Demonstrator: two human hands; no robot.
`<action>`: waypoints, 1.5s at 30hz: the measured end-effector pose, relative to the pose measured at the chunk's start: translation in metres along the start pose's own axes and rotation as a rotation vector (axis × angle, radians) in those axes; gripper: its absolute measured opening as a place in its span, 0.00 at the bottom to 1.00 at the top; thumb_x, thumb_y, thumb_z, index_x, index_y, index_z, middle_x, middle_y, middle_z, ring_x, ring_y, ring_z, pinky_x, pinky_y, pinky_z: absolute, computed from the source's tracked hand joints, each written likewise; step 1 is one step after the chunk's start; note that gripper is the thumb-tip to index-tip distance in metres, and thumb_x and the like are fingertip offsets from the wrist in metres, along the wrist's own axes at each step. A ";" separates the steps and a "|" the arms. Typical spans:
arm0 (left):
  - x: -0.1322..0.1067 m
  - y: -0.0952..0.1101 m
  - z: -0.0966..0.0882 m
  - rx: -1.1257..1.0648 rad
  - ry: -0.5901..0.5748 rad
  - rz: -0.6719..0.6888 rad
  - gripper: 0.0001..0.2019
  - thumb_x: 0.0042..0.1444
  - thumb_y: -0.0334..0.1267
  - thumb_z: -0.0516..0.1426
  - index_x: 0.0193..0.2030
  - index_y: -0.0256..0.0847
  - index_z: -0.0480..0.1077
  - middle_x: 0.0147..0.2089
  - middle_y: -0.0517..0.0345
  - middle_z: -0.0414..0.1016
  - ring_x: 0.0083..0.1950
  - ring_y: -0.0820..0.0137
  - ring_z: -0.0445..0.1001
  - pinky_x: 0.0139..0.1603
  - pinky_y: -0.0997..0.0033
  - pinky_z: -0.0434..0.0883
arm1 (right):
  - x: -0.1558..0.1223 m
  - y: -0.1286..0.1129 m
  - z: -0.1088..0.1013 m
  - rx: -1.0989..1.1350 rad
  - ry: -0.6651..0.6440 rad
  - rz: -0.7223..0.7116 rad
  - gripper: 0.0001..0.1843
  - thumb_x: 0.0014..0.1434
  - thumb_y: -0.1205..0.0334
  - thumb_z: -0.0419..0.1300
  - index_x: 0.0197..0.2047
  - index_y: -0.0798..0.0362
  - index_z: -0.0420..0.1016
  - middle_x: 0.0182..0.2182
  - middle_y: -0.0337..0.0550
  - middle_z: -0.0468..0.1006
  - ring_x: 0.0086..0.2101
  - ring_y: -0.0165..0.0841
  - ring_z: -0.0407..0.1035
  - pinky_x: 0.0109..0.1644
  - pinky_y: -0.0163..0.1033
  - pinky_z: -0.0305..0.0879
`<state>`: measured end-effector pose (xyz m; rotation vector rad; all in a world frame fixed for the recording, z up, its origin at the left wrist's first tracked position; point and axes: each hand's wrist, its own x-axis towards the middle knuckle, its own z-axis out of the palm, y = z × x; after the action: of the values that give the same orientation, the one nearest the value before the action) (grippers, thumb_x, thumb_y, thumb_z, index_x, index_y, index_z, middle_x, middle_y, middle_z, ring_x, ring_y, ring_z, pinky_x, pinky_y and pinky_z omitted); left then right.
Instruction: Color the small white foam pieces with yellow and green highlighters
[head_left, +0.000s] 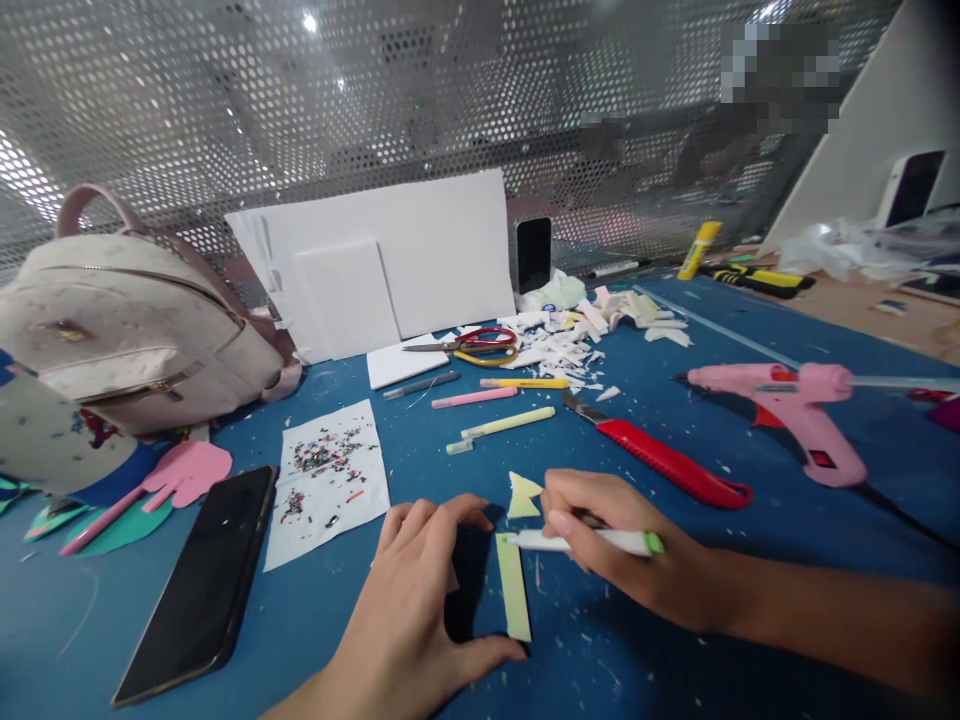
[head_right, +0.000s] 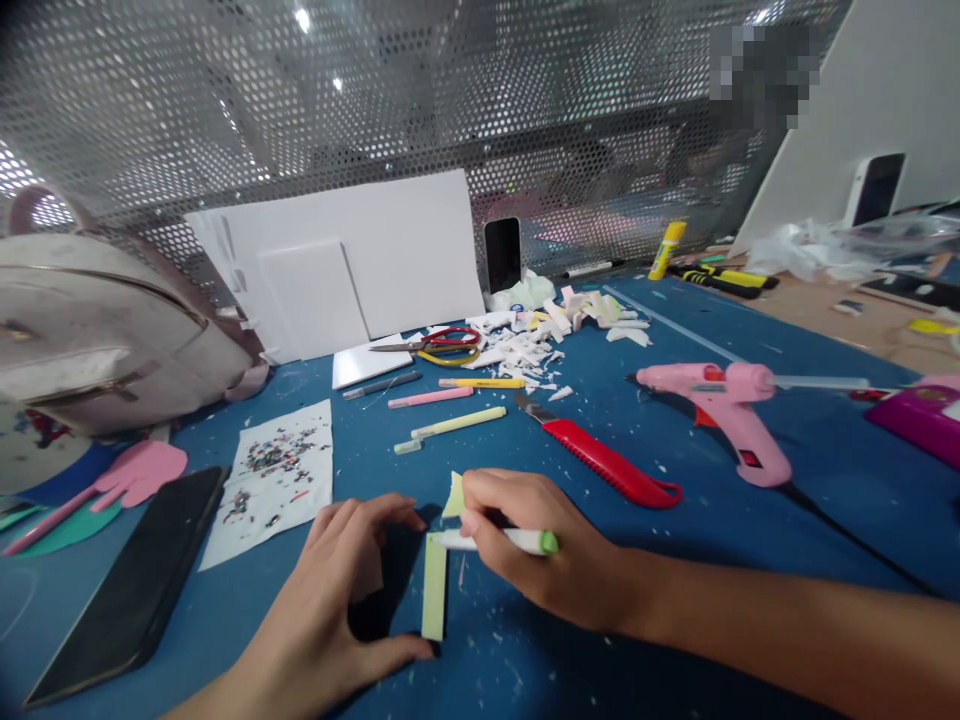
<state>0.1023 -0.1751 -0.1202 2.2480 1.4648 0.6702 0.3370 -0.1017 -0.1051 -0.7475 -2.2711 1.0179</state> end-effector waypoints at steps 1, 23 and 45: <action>0.000 0.000 0.000 0.003 0.000 -0.003 0.41 0.45 0.58 0.71 0.61 0.50 0.57 0.52 0.54 0.73 0.48 0.56 0.69 0.51 0.55 0.65 | 0.000 0.000 0.000 0.000 0.026 0.028 0.17 0.71 0.60 0.46 0.29 0.51 0.58 0.25 0.35 0.63 0.27 0.30 0.57 0.32 0.37 0.53; 0.000 0.000 0.001 -0.007 -0.004 0.014 0.39 0.49 0.56 0.70 0.62 0.51 0.54 0.54 0.55 0.72 0.49 0.57 0.69 0.52 0.54 0.63 | -0.001 0.000 -0.001 0.015 -0.152 -0.155 0.14 0.68 0.61 0.48 0.29 0.51 0.59 0.26 0.38 0.66 0.29 0.31 0.60 0.33 0.38 0.55; 0.000 0.001 0.000 -0.016 -0.007 -0.007 0.40 0.48 0.55 0.71 0.61 0.52 0.55 0.52 0.56 0.69 0.48 0.58 0.67 0.50 0.56 0.64 | -0.002 0.005 0.001 -0.053 -0.166 -0.154 0.12 0.67 0.64 0.49 0.30 0.51 0.56 0.27 0.36 0.64 0.30 0.30 0.59 0.34 0.37 0.52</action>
<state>0.1032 -0.1752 -0.1190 2.2295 1.4584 0.6689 0.3388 -0.1004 -0.1094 -0.5165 -2.4628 0.9830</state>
